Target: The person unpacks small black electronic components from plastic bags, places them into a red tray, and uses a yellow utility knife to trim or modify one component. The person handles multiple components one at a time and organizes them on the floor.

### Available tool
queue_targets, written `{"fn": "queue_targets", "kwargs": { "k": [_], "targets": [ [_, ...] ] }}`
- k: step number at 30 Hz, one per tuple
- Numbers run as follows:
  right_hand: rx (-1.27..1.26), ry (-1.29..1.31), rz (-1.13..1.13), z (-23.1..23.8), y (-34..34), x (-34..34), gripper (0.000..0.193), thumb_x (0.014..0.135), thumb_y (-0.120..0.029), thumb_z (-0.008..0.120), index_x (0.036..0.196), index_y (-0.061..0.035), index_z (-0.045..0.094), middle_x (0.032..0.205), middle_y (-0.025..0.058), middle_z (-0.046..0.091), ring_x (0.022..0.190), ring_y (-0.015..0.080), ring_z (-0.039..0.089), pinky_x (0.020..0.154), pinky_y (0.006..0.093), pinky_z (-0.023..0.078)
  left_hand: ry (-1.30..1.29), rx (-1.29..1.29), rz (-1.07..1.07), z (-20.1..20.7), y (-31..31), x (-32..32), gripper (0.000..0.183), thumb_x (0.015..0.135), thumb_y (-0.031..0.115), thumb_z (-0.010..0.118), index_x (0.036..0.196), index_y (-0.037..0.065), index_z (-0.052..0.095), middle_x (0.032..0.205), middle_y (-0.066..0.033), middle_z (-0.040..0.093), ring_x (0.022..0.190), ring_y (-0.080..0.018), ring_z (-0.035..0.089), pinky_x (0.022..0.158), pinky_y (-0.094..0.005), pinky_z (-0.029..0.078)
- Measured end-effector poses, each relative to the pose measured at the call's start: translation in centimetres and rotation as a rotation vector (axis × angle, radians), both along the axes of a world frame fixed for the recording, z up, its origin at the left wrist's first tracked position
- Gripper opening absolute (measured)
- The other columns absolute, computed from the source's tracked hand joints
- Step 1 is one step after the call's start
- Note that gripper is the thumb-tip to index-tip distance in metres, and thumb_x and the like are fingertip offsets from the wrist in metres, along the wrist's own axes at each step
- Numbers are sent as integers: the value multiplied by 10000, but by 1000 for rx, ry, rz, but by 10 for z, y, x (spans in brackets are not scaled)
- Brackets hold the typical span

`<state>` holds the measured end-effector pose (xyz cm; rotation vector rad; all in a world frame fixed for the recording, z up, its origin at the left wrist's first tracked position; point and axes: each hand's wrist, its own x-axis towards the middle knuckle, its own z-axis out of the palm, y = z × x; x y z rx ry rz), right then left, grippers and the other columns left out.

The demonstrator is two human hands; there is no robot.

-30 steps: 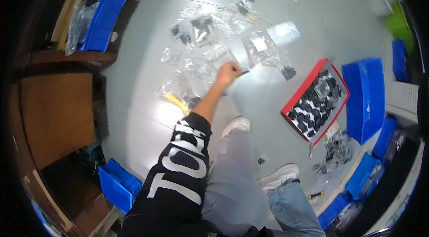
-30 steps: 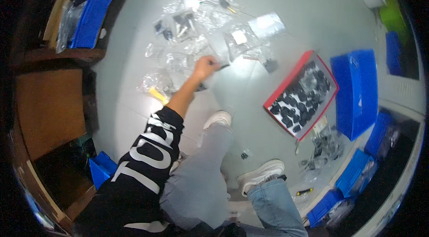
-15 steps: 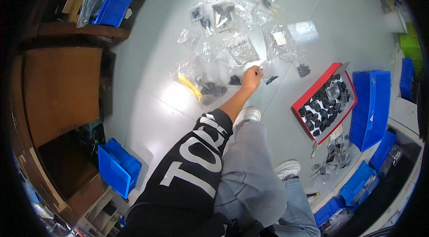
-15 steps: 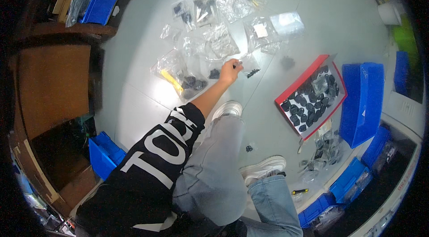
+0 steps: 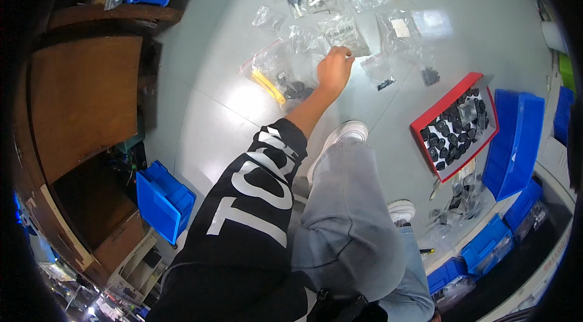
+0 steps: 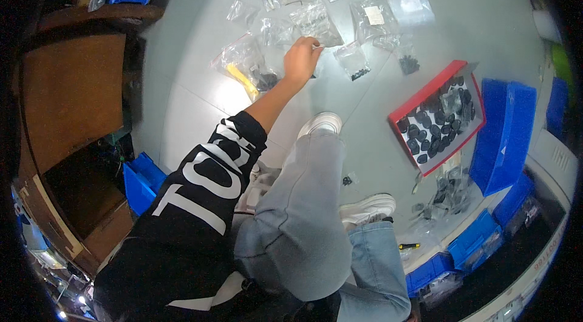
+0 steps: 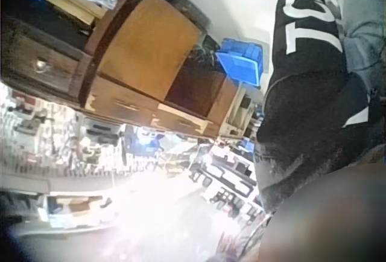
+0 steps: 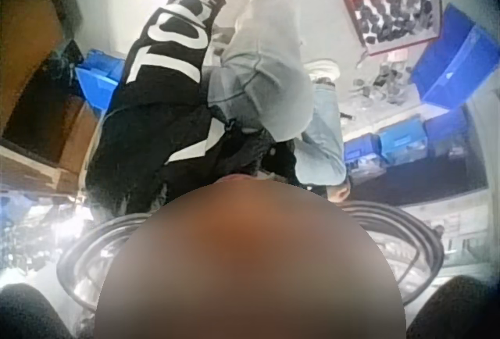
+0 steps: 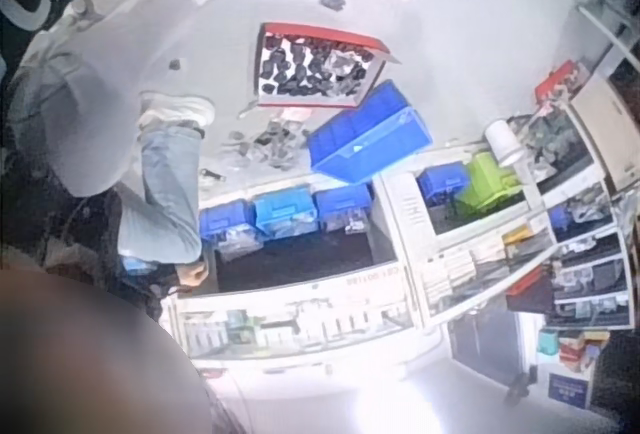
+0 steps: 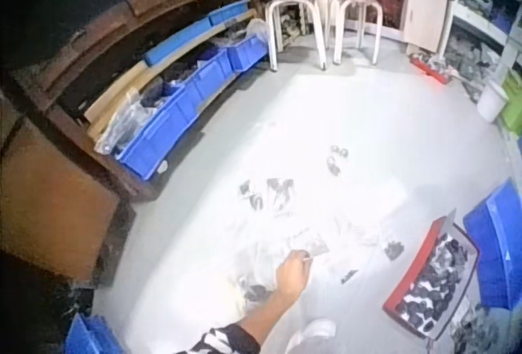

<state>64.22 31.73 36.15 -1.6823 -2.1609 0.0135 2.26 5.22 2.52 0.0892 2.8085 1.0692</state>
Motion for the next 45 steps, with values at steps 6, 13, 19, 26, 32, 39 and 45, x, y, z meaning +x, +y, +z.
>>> {"fn": "queue_targets", "kwargs": {
  "k": [6,13,19,26,32,39,45],
  "targets": [
    [28,19,-48,0,-9,-22,218,735,-192,584,773,8,660,778,154,632,670,241,553,646,367,445,20,83,321,-24,-34,-17,282,746,118,621,1025,88,593,1232,-155,431,930,-342,561,773,-400,457],
    [46,21,-114,1,-14,-22,220,753,-202,593,790,3,664,809,157,633,682,240,552,646,364,449,-133,-230,17,-31,-17,-15,401,773,89,579,1167,77,506,1357,-156,316,963,-362,557,812,-407,465],
    [62,57,14,-7,-2,-3,224,758,-194,592,808,13,664,788,164,638,668,249,558,638,365,448,186,-273,245,-14,-42,-30,371,782,91,574,1147,64,516,1380,-149,280,916,-342,583,755,-422,477],
    [-35,47,-9,6,-18,-29,261,803,-225,584,812,30,642,775,172,633,661,253,567,625,375,451,-130,-237,131,1,-36,-44,337,761,173,623,1083,84,574,1177,-162,477,950,-333,568,748,-406,474],
    [-65,-72,68,15,-19,-26,265,828,-256,565,821,-8,658,785,149,641,660,265,572,635,370,454,-129,-350,156,-31,4,-88,486,691,316,690,1139,180,561,1070,-119,552,1012,-285,546,818,-392,457],
    [-287,2,-98,19,-13,-11,351,909,-257,419,984,51,571,932,141,602,859,232,565,789,335,443,-266,-591,-140,-52,2,-100,326,740,198,619,1032,64,564,1081,-155,540,954,-320,581,774,-387,476],
    [-312,112,-128,19,-16,-1,325,905,-228,430,999,50,571,988,140,599,906,225,553,834,327,424,-304,-587,-103,-51,-17,-94,273,745,164,578,991,48,607,1061,-160,595,983,-310,582,790,-386,476]
  ]
}}
